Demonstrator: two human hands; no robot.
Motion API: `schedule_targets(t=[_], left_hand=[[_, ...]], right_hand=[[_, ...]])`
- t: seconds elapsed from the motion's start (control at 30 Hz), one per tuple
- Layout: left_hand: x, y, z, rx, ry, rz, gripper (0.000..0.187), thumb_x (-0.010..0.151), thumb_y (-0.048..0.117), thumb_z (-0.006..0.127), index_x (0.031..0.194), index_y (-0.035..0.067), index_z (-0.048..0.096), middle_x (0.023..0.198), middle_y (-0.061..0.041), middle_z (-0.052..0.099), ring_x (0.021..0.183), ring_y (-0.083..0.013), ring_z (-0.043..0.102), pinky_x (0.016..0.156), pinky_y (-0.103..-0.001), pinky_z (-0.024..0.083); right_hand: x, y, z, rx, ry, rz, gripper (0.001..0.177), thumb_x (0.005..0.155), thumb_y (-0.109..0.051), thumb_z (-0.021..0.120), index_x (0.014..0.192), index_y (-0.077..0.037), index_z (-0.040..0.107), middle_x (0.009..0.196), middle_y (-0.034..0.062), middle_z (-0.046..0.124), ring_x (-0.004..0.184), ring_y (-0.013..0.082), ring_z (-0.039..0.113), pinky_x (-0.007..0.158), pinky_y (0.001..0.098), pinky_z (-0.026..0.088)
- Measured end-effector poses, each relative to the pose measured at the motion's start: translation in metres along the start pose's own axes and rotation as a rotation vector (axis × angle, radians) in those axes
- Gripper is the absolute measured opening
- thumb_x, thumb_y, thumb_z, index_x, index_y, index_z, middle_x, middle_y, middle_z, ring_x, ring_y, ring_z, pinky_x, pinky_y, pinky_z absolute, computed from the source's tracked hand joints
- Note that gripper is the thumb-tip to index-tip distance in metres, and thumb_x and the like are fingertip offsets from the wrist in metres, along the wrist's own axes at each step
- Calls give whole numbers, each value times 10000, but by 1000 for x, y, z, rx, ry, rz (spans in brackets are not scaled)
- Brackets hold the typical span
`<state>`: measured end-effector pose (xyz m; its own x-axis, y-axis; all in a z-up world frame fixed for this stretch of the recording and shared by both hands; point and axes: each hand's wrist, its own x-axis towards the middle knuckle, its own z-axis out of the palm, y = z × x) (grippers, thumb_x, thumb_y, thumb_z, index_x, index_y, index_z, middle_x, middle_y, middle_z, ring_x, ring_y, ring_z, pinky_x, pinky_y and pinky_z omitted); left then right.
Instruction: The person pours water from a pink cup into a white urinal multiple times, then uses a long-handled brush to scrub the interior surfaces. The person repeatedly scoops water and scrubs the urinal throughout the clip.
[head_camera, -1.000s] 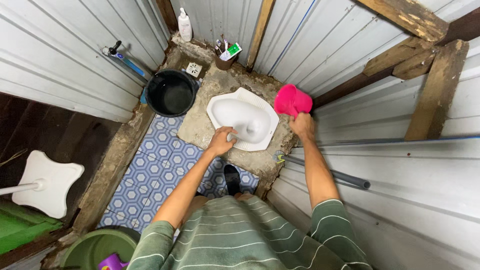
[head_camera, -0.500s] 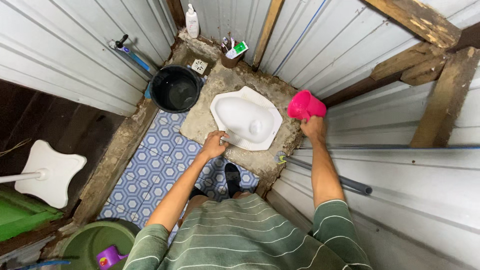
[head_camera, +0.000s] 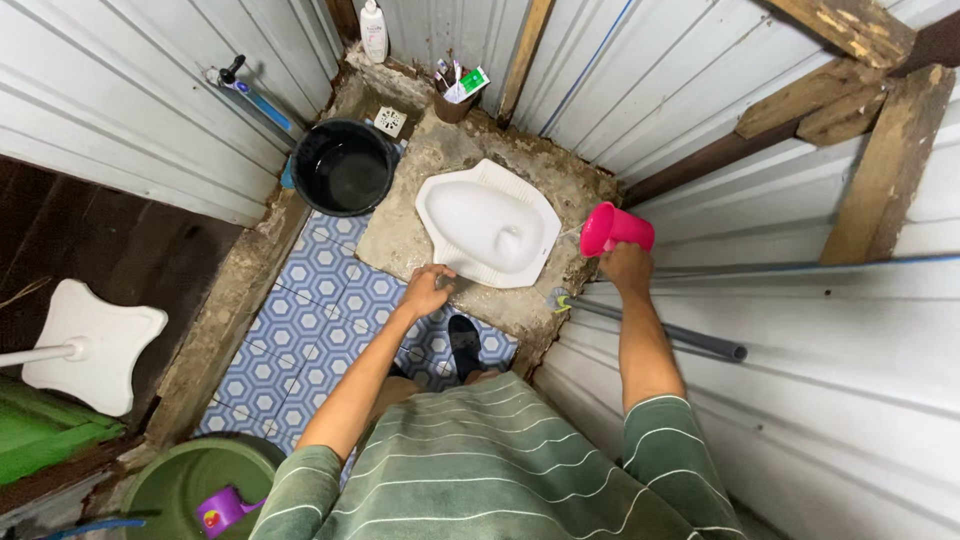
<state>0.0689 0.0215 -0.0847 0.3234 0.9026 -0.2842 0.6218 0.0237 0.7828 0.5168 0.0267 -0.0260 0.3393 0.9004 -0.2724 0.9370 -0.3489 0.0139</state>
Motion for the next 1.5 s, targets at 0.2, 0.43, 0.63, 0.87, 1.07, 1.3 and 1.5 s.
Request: schedule_targets(t=[0.2, 0.43, 0.63, 0.87, 1.07, 1.3, 1.5], left_hand=[[-18, 32, -18, -71, -42, 63, 286, 829, 191, 713, 1101, 103, 721, 1275, -123, 677, 1283, -330, 565, 1130, -401, 415], [-44, 22, -60, -158, 45, 249, 315, 818, 149, 718, 1129, 100, 729, 1343, -153, 627, 1307, -352, 521, 1133, -417, 376], [-74, -9, -105, -140, 59, 183, 295, 855, 184, 737, 1142, 121, 721, 1343, -143, 629, 1266, -350, 550, 1083, -402, 427], [-96, -11, -125, -174, 100, 261, 269, 860, 167, 744, 1125, 116, 733, 1302, -150, 658, 1263, -357, 576, 1093, -405, 427], [-112, -13, -129, -237, 116, 250, 270, 859, 154, 738, 1124, 104, 725, 1320, -148, 654, 1269, -345, 583, 1100, -399, 427], [-124, -30, -126, -235, 132, 210, 287, 847, 141, 721, 1131, 96, 717, 1355, -145, 658, 1276, -343, 588, 1112, -399, 426], [-126, -9, -104, -212, 113, 175, 298, 852, 146, 735, 1146, 96, 724, 1355, -161, 629, 1283, -363, 553, 1107, -421, 400]], right_hand=[[-26, -13, 0, -21, 45, -103, 354, 862, -353, 618, 913, -45, 786, 905, 217, 750, 857, 405, 742, 801, 528, 592], [-70, -33, 4, -3, -14, 22, 502, 922, -486, 584, 1002, -26, 769, 991, 253, 740, 962, 431, 721, 888, 519, 567], [-111, -65, 19, 16, -118, 85, 478, 872, -455, 622, 1030, -31, 777, 1018, 251, 742, 1000, 419, 714, 911, 517, 556], [-140, -120, 25, 23, -89, 22, 416, 873, -425, 639, 964, -49, 794, 966, 236, 757, 973, 392, 734, 923, 493, 561], [-147, -173, 14, 12, -10, -94, 391, 891, -407, 624, 918, -53, 788, 922, 220, 751, 901, 402, 734, 854, 502, 575], [-130, -208, 4, 81, 62, -198, 332, 875, -336, 613, 903, -49, 775, 890, 226, 744, 859, 425, 725, 834, 543, 560], [-102, -191, 11, 101, 71, -226, 341, 857, -330, 610, 895, -32, 770, 898, 225, 742, 868, 429, 722, 829, 540, 563]])
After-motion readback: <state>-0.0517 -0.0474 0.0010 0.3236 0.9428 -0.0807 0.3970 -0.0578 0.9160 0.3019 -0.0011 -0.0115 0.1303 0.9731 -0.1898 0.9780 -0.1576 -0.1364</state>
